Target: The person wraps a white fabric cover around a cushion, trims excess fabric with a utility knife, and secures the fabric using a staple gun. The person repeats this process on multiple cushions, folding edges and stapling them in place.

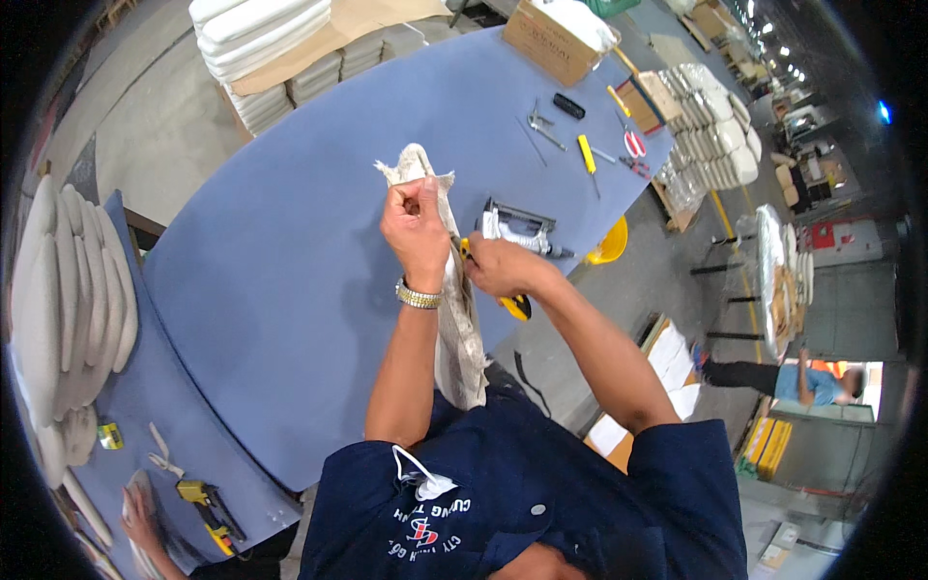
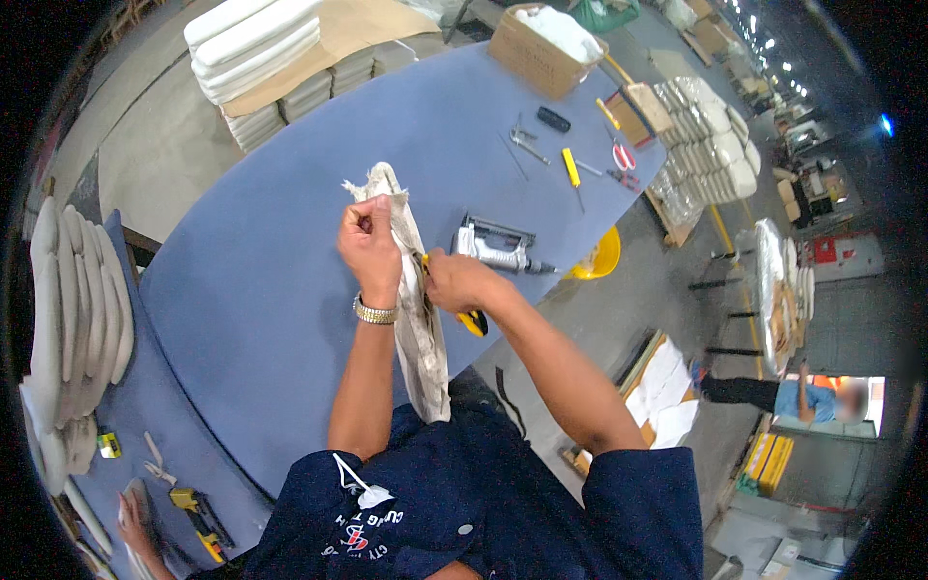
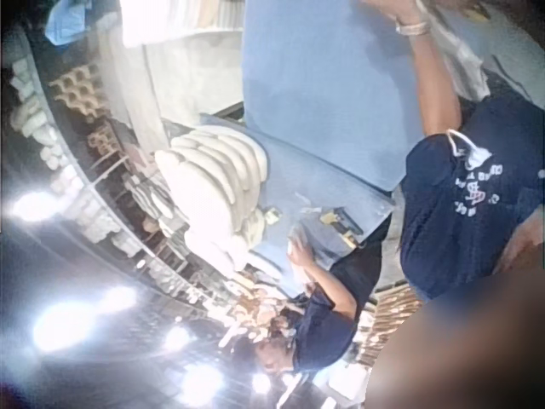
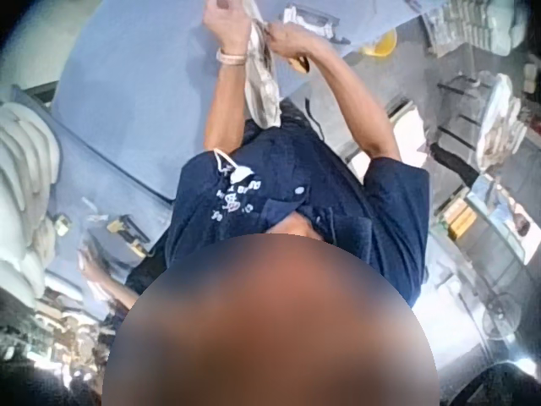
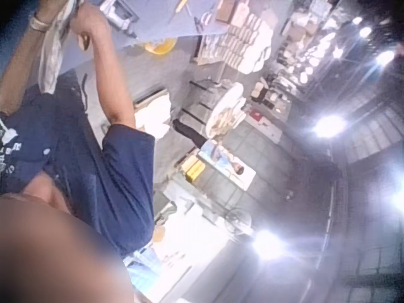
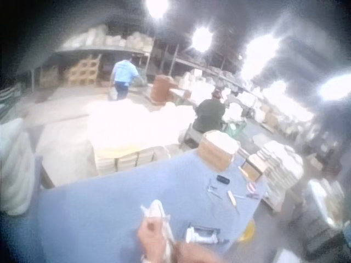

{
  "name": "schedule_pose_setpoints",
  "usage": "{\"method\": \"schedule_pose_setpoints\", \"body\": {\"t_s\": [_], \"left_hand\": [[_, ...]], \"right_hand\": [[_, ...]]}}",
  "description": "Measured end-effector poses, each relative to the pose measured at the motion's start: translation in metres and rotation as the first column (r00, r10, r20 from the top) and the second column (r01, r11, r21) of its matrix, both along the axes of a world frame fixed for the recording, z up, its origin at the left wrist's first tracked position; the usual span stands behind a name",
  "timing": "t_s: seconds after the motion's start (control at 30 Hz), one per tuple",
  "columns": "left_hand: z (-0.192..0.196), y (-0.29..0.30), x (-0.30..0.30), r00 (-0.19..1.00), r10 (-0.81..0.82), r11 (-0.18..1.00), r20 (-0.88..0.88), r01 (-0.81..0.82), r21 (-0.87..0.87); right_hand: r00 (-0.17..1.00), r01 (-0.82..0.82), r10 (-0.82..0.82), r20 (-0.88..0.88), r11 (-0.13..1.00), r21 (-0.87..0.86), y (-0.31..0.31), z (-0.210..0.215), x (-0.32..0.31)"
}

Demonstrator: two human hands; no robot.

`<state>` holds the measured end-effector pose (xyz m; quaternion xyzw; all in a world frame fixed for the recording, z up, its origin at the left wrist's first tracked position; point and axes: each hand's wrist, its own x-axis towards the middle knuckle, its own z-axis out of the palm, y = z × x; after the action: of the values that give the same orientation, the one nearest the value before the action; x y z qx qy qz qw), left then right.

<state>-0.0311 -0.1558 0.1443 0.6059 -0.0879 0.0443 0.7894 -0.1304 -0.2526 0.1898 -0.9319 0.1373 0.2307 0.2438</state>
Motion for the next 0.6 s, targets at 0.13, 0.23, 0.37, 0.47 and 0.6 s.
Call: {"method": "schedule_pose_setpoints", "body": {"t_s": [0.13,0.23,0.37,0.47,0.6], "left_hand": [[-0.010,0.042,0.026,0.974,-0.013,0.999,-0.227,0.005,-0.035],[-0.012,0.061,0.017,0.991,0.012,0.946,-0.131,0.031,0.322],[0.006,0.058,-0.009,0.978,-0.189,0.619,-0.088,0.188,0.762],[0.009,0.045,-0.011,0.952,-0.304,0.408,0.026,0.105,0.907],[-0.001,0.032,-0.005,0.910,-0.390,0.392,0.143,0.023,0.920]], "right_hand": [[0.986,0.142,-0.133,-0.100,0.986,0.090,0.026,0.026,0.011],[0.975,0.213,-0.206,-0.087,0.974,0.079,0.029,0.019,0.007],[0.982,0.188,-0.186,-0.036,0.978,0.086,0.031,0.016,0.003],[0.992,0.119,-0.122,0.033,0.991,0.066,0.033,0.016,0.004],[0.993,0.115,-0.116,0.015,0.990,0.080,0.022,0.005,-0.001]]}}
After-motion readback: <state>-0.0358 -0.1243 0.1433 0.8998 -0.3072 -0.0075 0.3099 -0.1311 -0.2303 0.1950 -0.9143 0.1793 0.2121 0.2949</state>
